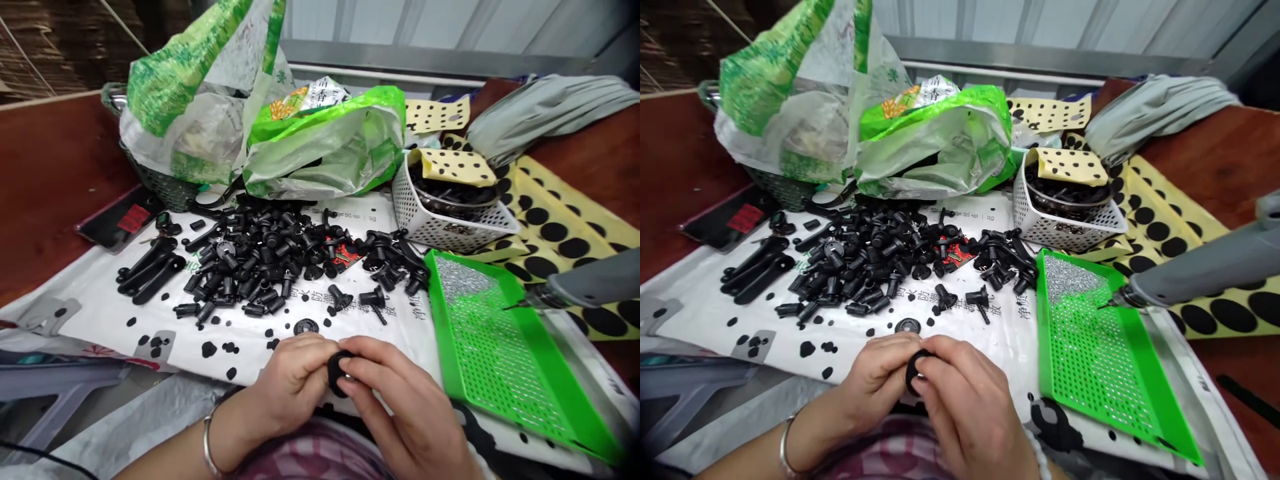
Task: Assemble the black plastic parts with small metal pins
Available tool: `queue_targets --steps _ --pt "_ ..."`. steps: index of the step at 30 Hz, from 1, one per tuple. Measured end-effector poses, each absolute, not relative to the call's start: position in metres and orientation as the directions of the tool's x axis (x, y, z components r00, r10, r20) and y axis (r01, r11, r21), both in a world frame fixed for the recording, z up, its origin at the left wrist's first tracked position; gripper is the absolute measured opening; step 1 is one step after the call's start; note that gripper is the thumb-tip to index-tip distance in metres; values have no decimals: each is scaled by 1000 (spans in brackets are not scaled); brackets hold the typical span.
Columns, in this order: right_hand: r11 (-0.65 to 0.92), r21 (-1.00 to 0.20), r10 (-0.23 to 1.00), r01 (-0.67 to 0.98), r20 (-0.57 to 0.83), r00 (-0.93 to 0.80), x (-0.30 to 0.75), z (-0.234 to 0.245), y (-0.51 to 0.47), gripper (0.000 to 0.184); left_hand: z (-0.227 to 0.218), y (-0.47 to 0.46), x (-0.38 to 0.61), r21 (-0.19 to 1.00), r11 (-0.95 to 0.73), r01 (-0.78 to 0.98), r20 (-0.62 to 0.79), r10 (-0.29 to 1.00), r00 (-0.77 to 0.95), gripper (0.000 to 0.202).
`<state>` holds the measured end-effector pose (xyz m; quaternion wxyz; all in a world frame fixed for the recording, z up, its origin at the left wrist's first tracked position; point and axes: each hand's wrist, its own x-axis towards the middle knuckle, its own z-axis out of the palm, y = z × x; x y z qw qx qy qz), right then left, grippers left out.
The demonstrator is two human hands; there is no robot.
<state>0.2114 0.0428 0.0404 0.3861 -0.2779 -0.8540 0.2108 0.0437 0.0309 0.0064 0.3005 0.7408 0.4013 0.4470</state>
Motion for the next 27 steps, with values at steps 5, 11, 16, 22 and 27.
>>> queue_targets --steps 5,11,16,22,27 --pt "649 -668 756 363 515 -403 227 31 51 16 6 27 11 619 -531 579 500 835 231 29" --pt "470 -803 883 366 429 -194 250 11 55 8 -4 37 -38 268 -307 913 595 798 94 21" --pt "486 -801 874 350 440 -207 246 6 53 8 -1 51 -30 -2 -164 986 474 868 146 12" --pt "468 -833 882 296 421 -209 242 8 53 7 0 47 -27 53 -221 974 535 830 159 13" --pt "462 -876 874 139 422 -241 227 19 55 12 11 42 -16 297 -298 907 557 825 89 17"
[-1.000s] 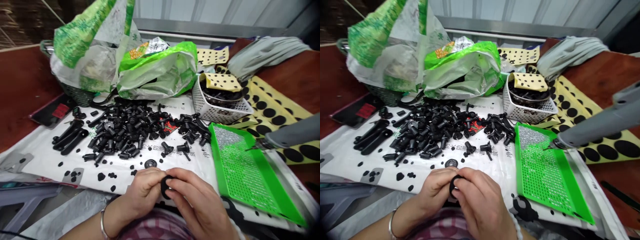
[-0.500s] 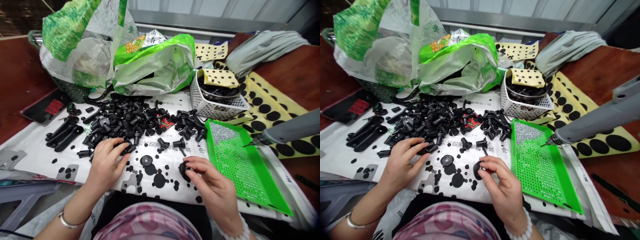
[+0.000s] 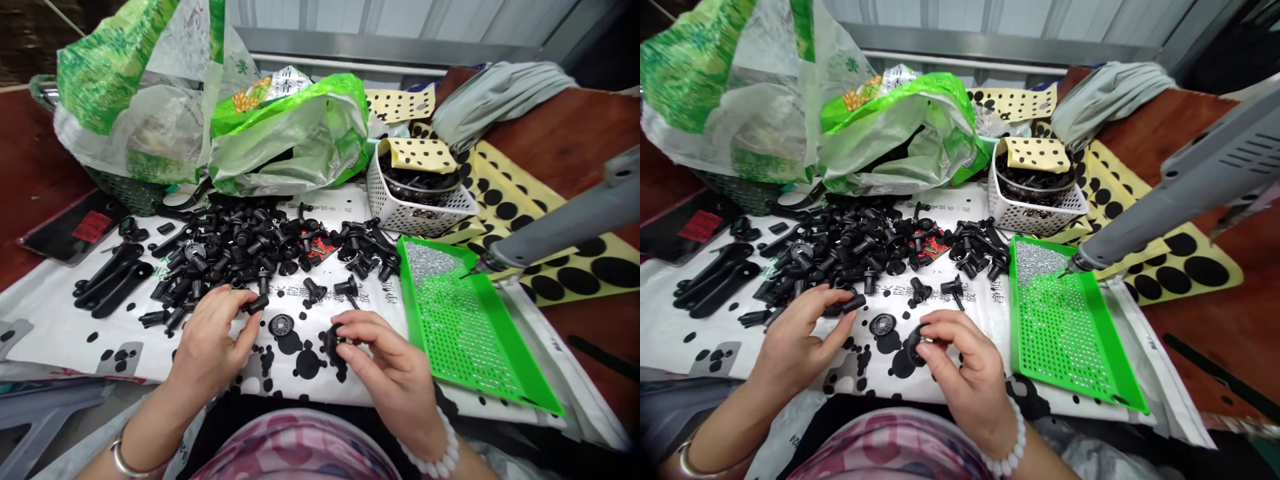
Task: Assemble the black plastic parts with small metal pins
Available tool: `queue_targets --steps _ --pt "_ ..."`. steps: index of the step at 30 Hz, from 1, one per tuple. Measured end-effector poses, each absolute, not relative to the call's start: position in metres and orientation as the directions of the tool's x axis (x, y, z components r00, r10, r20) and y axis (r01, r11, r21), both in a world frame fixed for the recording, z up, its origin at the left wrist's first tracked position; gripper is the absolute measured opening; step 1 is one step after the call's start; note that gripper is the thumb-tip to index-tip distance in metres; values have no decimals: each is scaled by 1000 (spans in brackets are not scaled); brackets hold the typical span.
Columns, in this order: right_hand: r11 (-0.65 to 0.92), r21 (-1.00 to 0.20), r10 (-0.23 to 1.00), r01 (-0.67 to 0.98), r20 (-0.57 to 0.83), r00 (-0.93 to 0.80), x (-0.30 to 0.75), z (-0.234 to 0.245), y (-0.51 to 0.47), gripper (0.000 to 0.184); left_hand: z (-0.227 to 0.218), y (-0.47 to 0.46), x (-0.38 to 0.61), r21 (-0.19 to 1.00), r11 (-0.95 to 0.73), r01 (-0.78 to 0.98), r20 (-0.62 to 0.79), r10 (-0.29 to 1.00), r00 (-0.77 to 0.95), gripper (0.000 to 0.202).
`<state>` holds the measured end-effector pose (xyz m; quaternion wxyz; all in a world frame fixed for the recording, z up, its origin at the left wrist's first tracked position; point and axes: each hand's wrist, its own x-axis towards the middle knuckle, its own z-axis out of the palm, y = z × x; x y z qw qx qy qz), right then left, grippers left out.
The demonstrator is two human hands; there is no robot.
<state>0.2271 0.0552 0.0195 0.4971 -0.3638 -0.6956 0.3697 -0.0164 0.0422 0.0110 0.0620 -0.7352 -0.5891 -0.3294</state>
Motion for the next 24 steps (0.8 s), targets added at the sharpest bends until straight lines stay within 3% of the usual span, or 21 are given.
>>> queue_targets --steps 3,6,10,16,24 --pt "477 -877 858 50 452 -245 215 29 56 13 18 45 -3 478 -283 831 462 886 36 16" --pt "466 -885 864 -11 458 -208 206 35 56 14 16 46 7 534 -350 770 472 879 73 14" --pt "437 -899 889 -36 437 -135 201 34 57 15 8 43 16 526 -399 751 487 865 118 17" --pt "440 -896 885 -62 444 -138 200 28 54 19 10 39 27 410 -508 758 607 772 189 8" --pt "553 -833 816 -10 544 -196 203 21 48 27 8 34 31 439 -548 712 588 775 233 16"
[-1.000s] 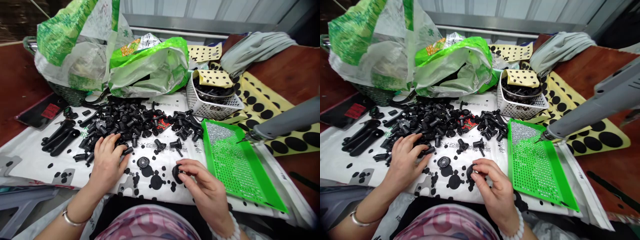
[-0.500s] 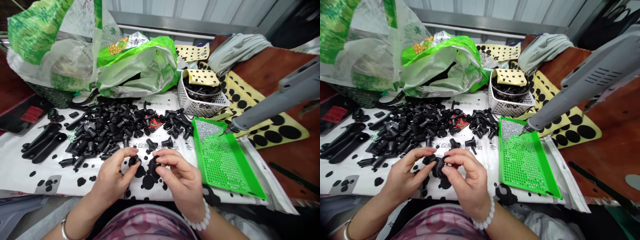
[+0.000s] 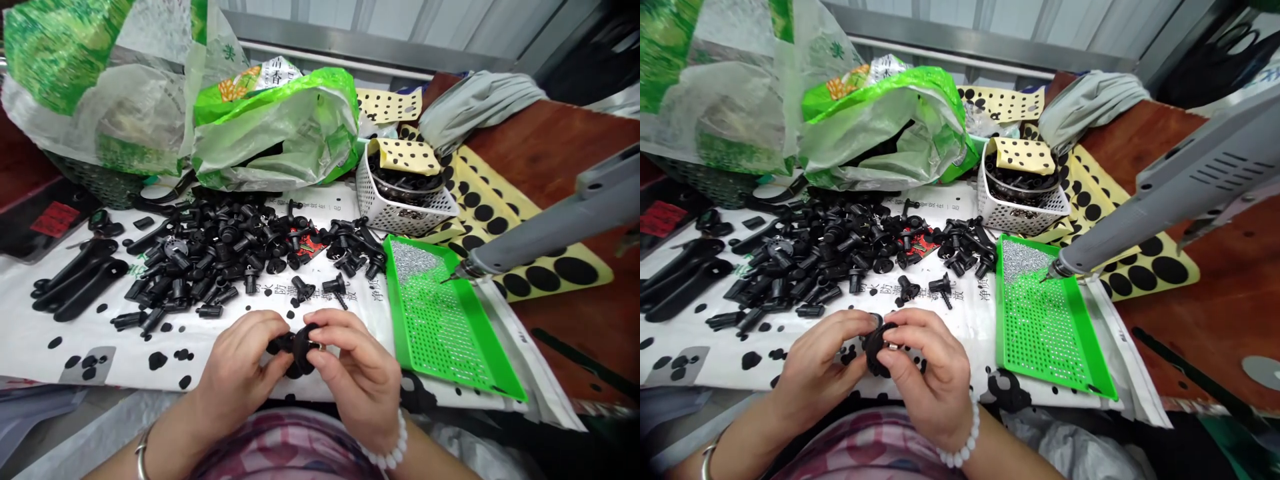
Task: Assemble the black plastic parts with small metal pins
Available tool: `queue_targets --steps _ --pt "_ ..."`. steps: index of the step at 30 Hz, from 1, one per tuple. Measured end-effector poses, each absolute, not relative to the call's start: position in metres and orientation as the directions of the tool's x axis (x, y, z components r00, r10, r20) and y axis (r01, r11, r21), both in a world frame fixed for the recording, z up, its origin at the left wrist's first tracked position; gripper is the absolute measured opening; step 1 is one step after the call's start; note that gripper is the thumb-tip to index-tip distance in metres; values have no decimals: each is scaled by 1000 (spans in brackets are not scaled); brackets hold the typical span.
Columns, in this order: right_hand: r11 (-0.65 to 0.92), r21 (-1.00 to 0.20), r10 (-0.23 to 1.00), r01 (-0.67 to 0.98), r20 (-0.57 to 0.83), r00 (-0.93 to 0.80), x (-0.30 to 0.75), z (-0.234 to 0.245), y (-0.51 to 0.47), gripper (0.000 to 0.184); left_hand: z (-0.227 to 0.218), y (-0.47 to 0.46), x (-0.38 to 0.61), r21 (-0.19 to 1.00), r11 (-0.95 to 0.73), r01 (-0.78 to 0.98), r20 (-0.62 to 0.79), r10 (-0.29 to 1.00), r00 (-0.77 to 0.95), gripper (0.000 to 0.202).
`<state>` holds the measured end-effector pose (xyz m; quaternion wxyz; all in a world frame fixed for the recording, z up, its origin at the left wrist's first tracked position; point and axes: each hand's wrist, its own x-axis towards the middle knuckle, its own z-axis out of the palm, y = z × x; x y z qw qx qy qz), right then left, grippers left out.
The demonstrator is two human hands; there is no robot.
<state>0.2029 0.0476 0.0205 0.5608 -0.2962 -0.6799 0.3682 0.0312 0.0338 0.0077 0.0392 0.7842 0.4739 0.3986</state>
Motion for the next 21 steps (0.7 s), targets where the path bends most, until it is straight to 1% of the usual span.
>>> queue_targets --steps 3,5,8,11,13,15,16,18,21 --pt "637 -770 754 28 615 -231 203 18 47 30 9 30 32 453 -562 692 582 775 247 22" --pt "654 -755 740 45 626 -248 203 16 48 29 11 29 33 465 -577 671 574 774 267 24" --pt "611 -790 767 55 574 -286 206 17 50 22 11 30 35 517 -575 634 542 793 277 24" --pt "616 -773 758 151 530 -380 213 21 52 17 10 31 35 615 -508 603 465 851 242 24" --pt "668 -701 724 249 536 -435 218 25 51 28 9 31 35 658 -465 592 424 879 219 25" --pt "727 -601 676 331 543 -499 222 28 50 41 8 31 35 669 -456 587 410 885 220 27" --pt "752 -551 652 361 543 -530 224 29 50 42 8 30 35 669 -459 584 405 885 230 28" --pt "785 -471 616 402 530 -583 226 29 49 37 9 30 35 668 -469 578 394 882 260 30" --pt "797 -426 604 429 524 -601 228 28 51 32 9 30 34 676 -473 565 374 881 290 28"
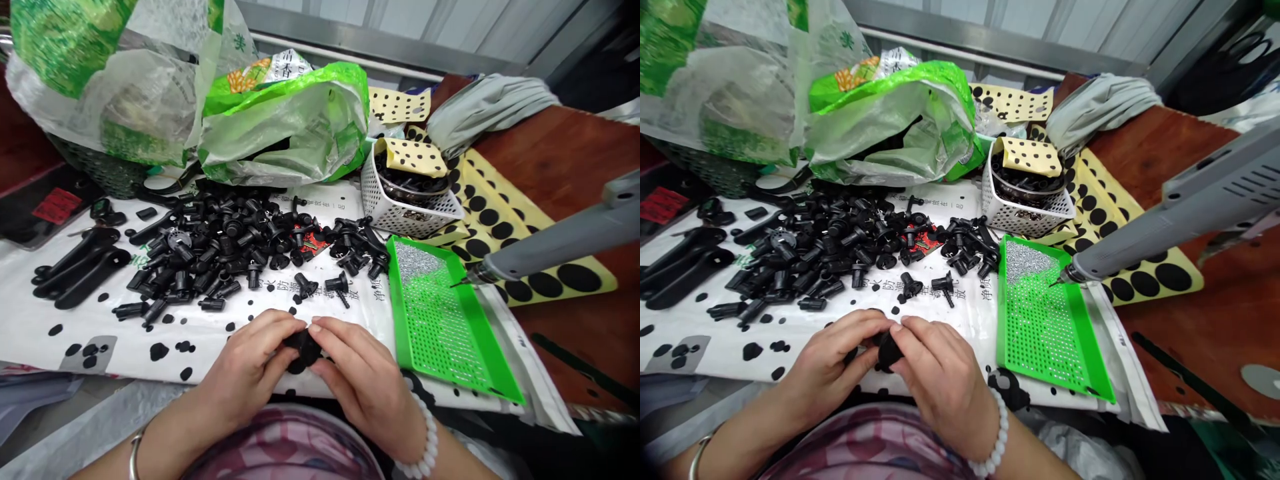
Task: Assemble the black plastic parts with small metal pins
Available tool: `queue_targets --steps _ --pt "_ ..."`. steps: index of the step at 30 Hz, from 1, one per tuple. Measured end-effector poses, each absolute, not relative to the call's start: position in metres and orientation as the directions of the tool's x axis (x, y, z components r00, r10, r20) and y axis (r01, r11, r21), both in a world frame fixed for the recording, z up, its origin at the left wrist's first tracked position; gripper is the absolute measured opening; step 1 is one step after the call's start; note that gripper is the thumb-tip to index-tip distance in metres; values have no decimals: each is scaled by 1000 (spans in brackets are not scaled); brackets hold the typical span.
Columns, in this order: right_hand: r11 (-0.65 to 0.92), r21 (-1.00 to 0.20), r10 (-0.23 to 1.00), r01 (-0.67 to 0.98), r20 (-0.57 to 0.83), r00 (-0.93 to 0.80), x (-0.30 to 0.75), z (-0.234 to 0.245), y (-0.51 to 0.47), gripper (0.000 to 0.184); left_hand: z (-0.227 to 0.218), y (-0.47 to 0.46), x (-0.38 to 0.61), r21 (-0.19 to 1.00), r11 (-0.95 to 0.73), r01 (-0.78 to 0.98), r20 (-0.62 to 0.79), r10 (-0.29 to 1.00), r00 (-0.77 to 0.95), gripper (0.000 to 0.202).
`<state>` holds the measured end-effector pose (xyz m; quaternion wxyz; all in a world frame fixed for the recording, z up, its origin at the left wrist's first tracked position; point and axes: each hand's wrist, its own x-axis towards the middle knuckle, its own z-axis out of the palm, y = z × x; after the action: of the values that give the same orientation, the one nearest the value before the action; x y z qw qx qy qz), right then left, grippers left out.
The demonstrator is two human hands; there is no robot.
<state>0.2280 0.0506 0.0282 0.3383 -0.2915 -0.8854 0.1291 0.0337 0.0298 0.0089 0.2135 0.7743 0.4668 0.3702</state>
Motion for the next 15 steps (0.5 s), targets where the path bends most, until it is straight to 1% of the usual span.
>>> queue_targets --steps 3,7,9,12,15 --pt "815 -396 579 423 523 -626 230 31 54 32 9 31 32 659 -497 564 376 868 325 25" --pt "845 -313 534 433 486 -692 229 39 58 31 9 31 30 586 -546 599 405 837 367 26" --pt "846 -290 533 447 451 -716 227 41 60 29 7 31 29 548 -557 624 416 829 374 26" --pt "832 -320 554 453 424 -717 223 41 61 28 3 31 28 510 -591 624 461 801 382 25" --pt "824 -377 560 422 438 -703 223 37 60 28 0 30 27 517 -633 576 510 768 387 27"
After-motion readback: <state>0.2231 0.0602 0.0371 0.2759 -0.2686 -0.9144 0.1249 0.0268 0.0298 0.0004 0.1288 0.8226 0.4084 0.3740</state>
